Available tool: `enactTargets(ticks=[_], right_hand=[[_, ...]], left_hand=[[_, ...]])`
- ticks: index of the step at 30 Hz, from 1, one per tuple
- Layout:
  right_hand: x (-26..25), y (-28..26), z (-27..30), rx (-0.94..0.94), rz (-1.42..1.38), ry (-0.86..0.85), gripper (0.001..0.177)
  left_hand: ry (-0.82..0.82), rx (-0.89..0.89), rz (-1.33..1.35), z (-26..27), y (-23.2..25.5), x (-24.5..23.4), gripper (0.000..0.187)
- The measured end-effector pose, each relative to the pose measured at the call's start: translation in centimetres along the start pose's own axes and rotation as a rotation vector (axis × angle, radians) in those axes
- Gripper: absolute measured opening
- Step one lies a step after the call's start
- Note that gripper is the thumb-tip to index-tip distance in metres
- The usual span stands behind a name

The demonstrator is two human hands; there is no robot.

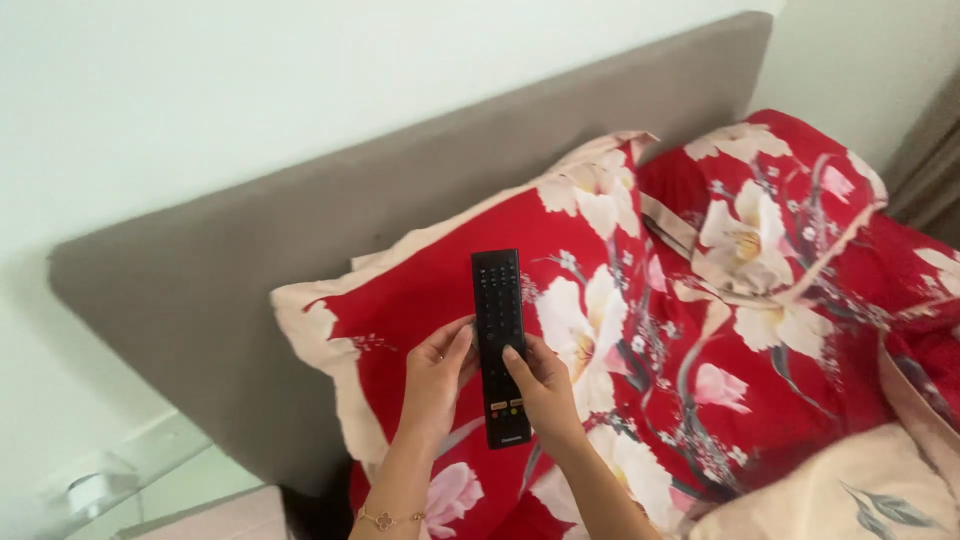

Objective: Tidying a bed by smoothing the sheets, arranging pillows, spreading a duvet, and placing a tablet and remote on the bedside table.

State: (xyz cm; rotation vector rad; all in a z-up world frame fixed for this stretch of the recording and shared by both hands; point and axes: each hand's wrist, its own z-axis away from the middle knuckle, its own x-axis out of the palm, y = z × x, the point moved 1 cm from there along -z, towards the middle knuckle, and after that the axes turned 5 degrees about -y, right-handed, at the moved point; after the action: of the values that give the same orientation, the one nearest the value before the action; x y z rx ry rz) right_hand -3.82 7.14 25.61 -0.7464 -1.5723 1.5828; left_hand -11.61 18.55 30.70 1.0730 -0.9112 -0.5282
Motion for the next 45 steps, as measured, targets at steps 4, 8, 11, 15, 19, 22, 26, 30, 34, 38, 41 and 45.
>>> enactTargets(ticks=[4,8,11,15,19,22,26,30,34,38,41,45], right_hand=[[2.6,-1.0,0.4,0.053,0.067,-0.049,0.038],[5.2,-1.2,0.3,-0.019,0.026,-0.113,0.038],[7.7,-0.2,-0.1,0.025,0.018,-0.188,0.036],[12.2,2.4,-1.0,-0.099,0.008,-0.41,0.028],[18.2,3.4,-0.2,-0.08,0.083,-0.642,0.03],[22.6,5.0,0.2,-0.035,0.191,-0.738,0.025],[27.4,7.4,1.1,0.168,0.141,-0.828,0.027],[30.5,11.0,1.1,0.189,0.218,-0.864,0.027],[32.0,15.8,0.7,0.279,0.331,-0.871,0.028],[33.1,18.2,1.1,0.455,0.385,-0.876,0.025],[33.5,23.2,0.3,0.456,0.368,-0.855,0.022],[34.7,26.3,0.0,0.512,0.428,-0.853,0.029]], left_hand=[[0.041,-0.011,-0.046,0.6,1.5,-2.3,0.034],[0.063,-0.005,-0.055,1.9,4.2,-4.5,0.034],[0.135,-0.058,-0.116,2.8,5.3,-7.3,0.04],[0.181,0.009,-0.021,3.6,4.6,-12.8,0.051],[0.361,0.059,0.219,4.1,1.3,-20.8,0.045],[0.51,0.097,0.24,6.0,1.1,-25.3,0.038],[0.544,0.233,0.318,7.7,-1.6,-32.1,0.03],[0.612,0.141,0.356,9.6,-4.0,-37.0,0.047],[0.817,0.086,0.359,10.6,-6.2,-39.6,0.037],[0.989,-0.004,0.43,11.1,-7.1,-41.4,0.036],[1.109,-0.025,0.472,11.3,-8.3,-42.6,0.036],[1.246,-0.047,0.511,10.8,-9.7,-44.5,0.037]])
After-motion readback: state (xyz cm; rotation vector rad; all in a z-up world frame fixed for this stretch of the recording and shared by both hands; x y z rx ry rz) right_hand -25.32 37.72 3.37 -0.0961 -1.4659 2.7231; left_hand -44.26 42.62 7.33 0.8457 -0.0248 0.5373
